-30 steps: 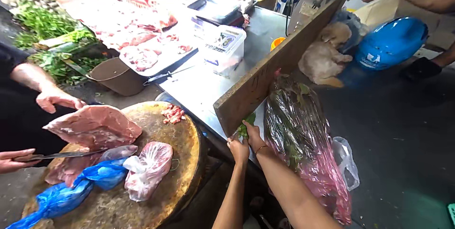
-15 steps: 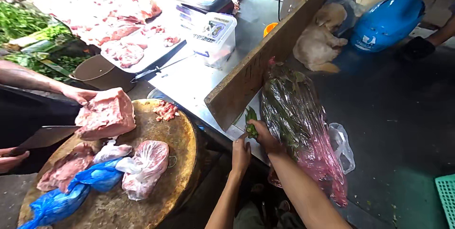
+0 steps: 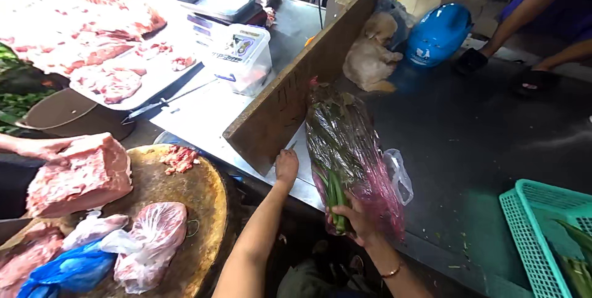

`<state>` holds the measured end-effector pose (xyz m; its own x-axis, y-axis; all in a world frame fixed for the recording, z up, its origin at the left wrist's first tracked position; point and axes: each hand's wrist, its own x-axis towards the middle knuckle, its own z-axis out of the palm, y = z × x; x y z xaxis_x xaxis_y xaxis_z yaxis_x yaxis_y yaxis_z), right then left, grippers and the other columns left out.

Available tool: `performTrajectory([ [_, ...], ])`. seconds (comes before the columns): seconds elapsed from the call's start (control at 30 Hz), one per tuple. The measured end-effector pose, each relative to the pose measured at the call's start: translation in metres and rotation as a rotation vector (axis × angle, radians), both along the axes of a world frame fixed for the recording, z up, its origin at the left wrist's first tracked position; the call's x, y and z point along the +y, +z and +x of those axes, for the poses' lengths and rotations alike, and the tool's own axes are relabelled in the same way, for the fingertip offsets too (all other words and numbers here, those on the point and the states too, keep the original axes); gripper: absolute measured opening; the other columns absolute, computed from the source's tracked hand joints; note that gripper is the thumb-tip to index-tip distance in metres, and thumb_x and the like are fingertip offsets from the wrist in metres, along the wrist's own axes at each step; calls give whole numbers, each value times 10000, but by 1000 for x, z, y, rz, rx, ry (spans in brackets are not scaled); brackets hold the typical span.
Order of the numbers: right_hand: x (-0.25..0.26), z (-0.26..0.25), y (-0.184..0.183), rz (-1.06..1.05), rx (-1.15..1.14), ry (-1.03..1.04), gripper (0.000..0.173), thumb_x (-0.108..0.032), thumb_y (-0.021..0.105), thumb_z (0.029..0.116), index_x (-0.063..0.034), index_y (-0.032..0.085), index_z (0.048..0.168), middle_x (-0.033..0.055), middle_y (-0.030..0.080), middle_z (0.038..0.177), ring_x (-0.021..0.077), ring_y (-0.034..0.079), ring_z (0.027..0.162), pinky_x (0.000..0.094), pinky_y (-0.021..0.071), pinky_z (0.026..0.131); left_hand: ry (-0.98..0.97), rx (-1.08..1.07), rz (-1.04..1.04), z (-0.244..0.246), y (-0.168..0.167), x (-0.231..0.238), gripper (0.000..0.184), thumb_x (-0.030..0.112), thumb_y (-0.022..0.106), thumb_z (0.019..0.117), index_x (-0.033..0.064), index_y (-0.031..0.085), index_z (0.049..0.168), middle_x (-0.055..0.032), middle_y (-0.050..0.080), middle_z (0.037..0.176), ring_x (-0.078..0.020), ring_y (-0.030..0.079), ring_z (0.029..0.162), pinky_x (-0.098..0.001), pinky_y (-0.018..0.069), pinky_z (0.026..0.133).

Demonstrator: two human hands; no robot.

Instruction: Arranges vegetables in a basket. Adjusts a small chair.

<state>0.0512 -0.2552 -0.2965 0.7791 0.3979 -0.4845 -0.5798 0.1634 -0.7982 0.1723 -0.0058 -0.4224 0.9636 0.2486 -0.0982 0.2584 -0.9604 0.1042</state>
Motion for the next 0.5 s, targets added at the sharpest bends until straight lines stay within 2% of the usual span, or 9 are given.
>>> performTrajectory([
  [0.1, -33, -25, 9, 141, -64, -34, 571, -90, 713, 835, 3, 481, 1348, 189, 714, 974, 259, 718, 750, 388, 625, 682, 3, -72, -13, 3, -13, 14, 288, 51, 556, 976, -52, 607, 1240, -304, 617, 1226, -496, 592, 1166, -628, 514, 946],
  [0.17, -52, -40, 10, 229, -96, -97, 594, -86, 713, 843, -8, 492, 1389, 190, 715, 1001, 260, 717, 774, 409, 624, 719, 11, -198, -54, 0, -21, 26, 298, 198, 543, 1004, 24, 624, 1232, -250, 643, 1204, -451, 637, 1116, -629, 547, 891],
  [0.23, -68, -52, 10, 290, -129, -197, 620, -109, 700, 864, -23, 460, 1429, 189, 706, 1019, 259, 708, 796, 420, 613, 746, 10, -332, -250, -6, -2, 27, 428, 324, 602, 976, 52, 605, 1306, -229, 667, 1185, -407, 665, 1087, -629, 553, 896],
  [0.27, -74, -55, 10, 300, -149, -268, 625, -106, 677, 877, -34, 432, 1447, 189, 698, 1041, 264, 706, 811, 428, 612, 754, -13, -380, -422, -14, 21, 20, 490, 314, 651, 960, 37, 577, 1358, -238, 668, 1188, -393, 673, 1070, -620, 560, 894],
  [0.3, -79, -57, 9, 308, -172, -349, 616, -93, 664, 894, -39, 419, 1456, 190, 690, 1062, 269, 705, 828, 439, 615, 765, -67, -411, -581, -28, 45, 7, 532, 284, 677, 956, 34, 535, 1403, -214, 659, 1180, -338, 675, 1033, -561, 581, 869],
  [0.37, -89, -58, 7, 299, -209, -497, 647, -93, 688, 906, -50, 405, 1486, 188, 680, 1104, 269, 701, 857, 444, 614, 785, -259, -420, -824, -63, 86, -43, 553, 256, 698, 941, 78, 511, 1431, -101, 654, 1159, -174, 666, 958, -382, 608, 796],
  [0.43, -101, -61, 3, 278, -228, -622, 668, -89, 732, 890, -43, 414, 1477, 191, 679, 1140, 278, 704, 913, 450, 612, 817, -493, -312, -996, -104, 114, -120, 501, 208, 689, 942, 73, 547, 1403, -84, 655, 1170, -148, 672, 934, -343, 618, 769],
  [0.5, -116, -69, 3, 224, -252, -738, 697, -53, 776, 846, -27, 432, 1453, 178, 675, 1217, 273, 699, 1040, 457, 603, 911, -665, -224, -1061, -136, 130, -197, 418, 173, 659, 935, 38, 605, 1328, -104, 656, 1136, -159, 681, 914, -349, 627, 767],
])
